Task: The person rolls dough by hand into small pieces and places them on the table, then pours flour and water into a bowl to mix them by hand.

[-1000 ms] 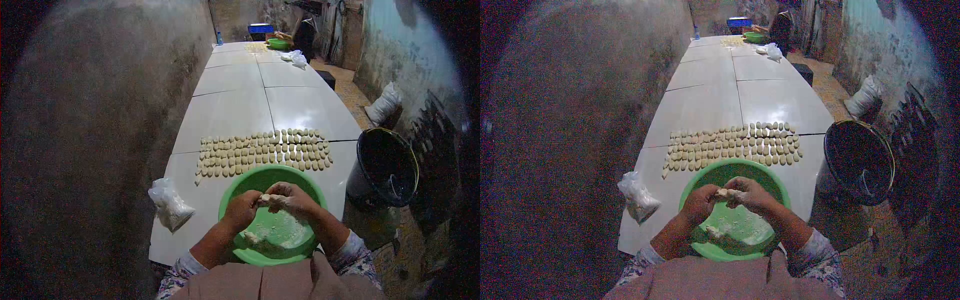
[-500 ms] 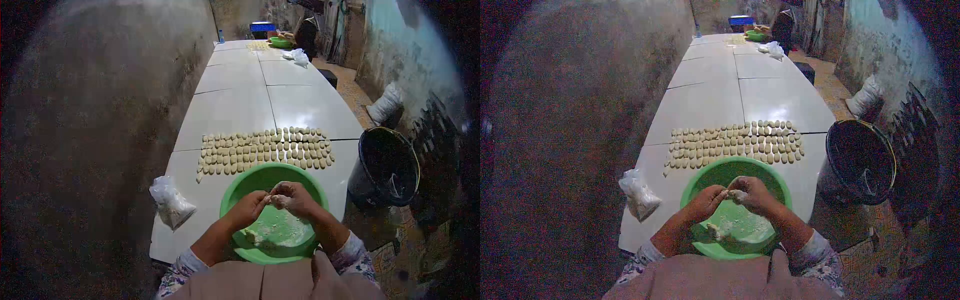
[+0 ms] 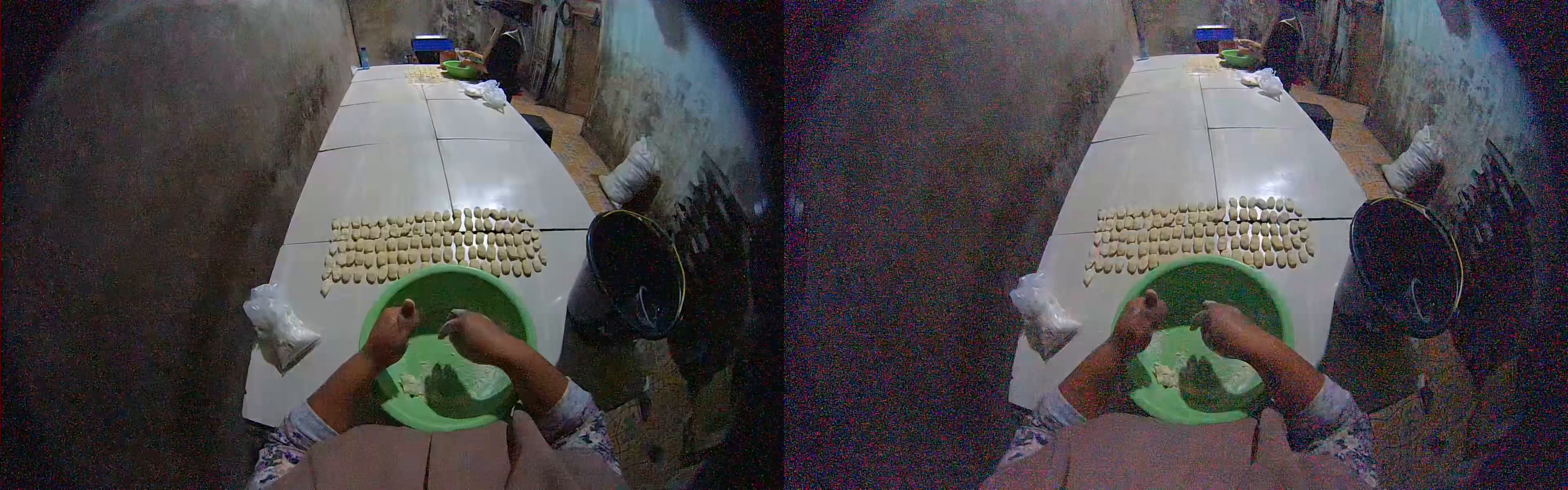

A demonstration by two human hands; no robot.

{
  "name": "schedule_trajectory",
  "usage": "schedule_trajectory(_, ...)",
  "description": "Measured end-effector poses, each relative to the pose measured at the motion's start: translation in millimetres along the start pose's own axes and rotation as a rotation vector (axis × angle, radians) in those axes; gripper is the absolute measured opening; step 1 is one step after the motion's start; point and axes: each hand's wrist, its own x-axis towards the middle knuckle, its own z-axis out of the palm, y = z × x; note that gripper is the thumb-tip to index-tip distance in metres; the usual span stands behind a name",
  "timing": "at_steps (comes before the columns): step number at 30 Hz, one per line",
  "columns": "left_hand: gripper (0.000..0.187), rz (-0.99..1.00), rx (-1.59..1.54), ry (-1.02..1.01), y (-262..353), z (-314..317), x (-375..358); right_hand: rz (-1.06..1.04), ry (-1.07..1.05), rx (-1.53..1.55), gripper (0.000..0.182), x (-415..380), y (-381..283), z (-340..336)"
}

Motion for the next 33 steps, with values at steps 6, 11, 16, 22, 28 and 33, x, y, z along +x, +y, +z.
schedule_trajectory(6,0.036,-0.353,-0.731,0.001,4.0,-9.3,7.3,-0.023,-0.028,-0.091,0.028,-8.0,-3.3,-2.5)
schedule_trajectory(11,0.031,-0.320,-0.614,-0.100,-13.5,-9.1,17.0,0.007,-0.067,-0.121,0.026,-6.8,2.6,-1.9)
schedule_trajectory(16,0.018,-0.448,-0.694,-0.022,-16.2,-15.4,10.4,-0.049,-0.072,-0.176,0.023,-7.8,-5.7,-6.8)
schedule_trajectory(22,0.065,-0.476,-1.153,-0.233,-20.6,-20.9,20.3,-0.023,0.111,-0.079,0.022,-2.8,-20.0,-17.0)
schedule_trajectory(28,0.102,-0.576,-1.078,-0.397,-10.9,-15.1,22.7,-0.134,0.298,0.067,0.041,-2.1,-28.1,-16.0)
schedule_trajectory(33,0.113,-0.524,-1.099,-0.618,-12.3,-7.5,18.6,-0.389,0.182,-0.145,0.039,0.3,-40.3,-0.4)
